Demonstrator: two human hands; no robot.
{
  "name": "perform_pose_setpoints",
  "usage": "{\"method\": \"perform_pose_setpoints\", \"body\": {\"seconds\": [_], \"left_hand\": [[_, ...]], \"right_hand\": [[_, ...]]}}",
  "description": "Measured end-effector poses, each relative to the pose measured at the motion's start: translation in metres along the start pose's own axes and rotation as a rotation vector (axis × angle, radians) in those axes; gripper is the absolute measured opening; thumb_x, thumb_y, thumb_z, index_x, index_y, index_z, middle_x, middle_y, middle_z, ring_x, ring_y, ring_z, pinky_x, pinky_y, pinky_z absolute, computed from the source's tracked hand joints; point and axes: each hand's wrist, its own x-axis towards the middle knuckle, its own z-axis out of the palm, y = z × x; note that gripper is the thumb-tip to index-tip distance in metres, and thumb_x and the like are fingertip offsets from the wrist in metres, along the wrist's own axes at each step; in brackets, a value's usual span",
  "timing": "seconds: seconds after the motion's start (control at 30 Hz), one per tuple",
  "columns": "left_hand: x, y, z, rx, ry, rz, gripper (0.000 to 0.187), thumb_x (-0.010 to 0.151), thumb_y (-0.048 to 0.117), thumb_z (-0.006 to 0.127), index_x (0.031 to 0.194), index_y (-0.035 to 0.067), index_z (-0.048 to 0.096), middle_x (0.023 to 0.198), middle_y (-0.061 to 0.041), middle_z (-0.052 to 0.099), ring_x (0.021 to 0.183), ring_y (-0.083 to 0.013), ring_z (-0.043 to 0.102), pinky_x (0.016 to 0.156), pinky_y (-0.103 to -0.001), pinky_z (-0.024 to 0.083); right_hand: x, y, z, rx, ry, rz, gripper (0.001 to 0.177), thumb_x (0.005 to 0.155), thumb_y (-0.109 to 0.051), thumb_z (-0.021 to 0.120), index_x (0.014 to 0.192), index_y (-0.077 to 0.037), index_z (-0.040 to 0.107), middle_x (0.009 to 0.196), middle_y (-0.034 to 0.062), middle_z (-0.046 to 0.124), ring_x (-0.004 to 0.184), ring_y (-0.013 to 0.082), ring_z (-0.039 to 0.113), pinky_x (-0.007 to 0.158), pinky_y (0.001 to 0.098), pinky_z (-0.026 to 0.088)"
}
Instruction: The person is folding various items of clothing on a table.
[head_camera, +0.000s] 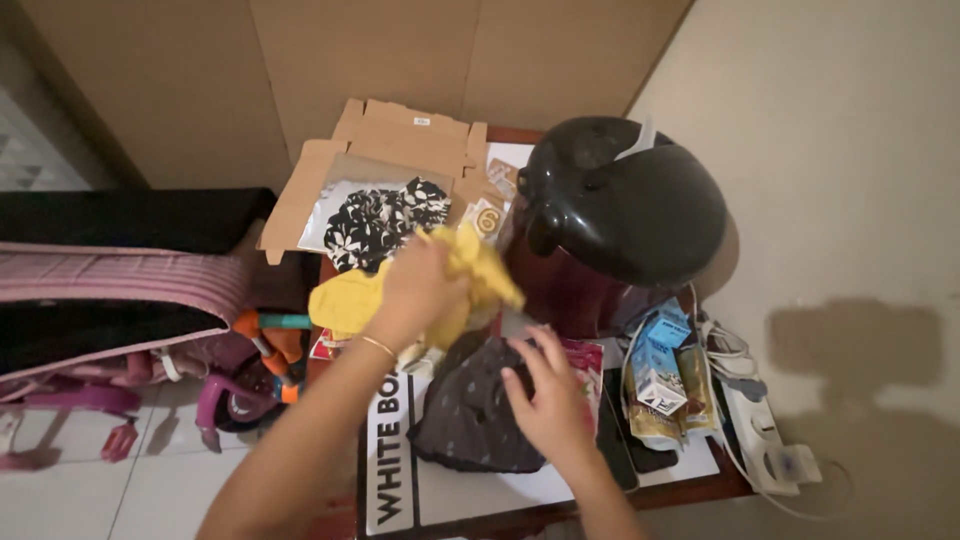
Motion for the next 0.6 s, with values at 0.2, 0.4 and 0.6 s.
{"method": "perform_pose_setpoints", "body": {"seconds": [0.2, 0.4, 0.6], "left_hand": [[0.014, 0.017, -0.148, -0.59, 0.201, -0.13, 0.045, 0.081, 0.03, 0.067, 0.109, -0.004, 0.074, 0.092, -0.02, 0.078, 0.085, -0.0264, 0.078, 0.075, -0.04, 0.059], [0.037, -0.014, -0.188, -0.832, 0.424, 0.133, 0.033, 0.089, 0.024, 0.066, 0.109, -0.003, 0.066, 0.095, -0.005, 0.073, 0.083, -0.0123, 0.069, 0.073, -0.029, 0.058], [0.028, -0.003, -0.246, -0.88, 0.611, 0.3, 0.021, 0.098, 0.018, 0.062, 0.101, -0.003, 0.064, 0.088, -0.001, 0.068, 0.076, -0.008, 0.066, 0.067, -0.027, 0.055]], "right_hand": [[0.0, 0.011, 0.005, -0.003, -0.005, -0.038, 0.037, 0.092, -0.021, 0.069, 0.123, 0.0, 0.066, 0.137, 0.0185, 0.058, 0.134, 0.0387, 0.051, 0.11, 0.0436, 0.041], [0.039, 0.012, -0.004, 0.099, -0.055, 0.033, 0.035, 0.095, -0.017, 0.065, 0.125, 0.003, 0.063, 0.133, 0.0195, 0.061, 0.118, 0.0364, 0.063, 0.099, 0.0401, 0.05], [0.095, 0.013, 0.01, 0.111, -0.062, -0.168, 0.028, 0.094, -0.006, 0.063, 0.121, 0.003, 0.064, 0.119, 0.0216, 0.066, 0.11, 0.041, 0.065, 0.094, 0.041, 0.053]]}}
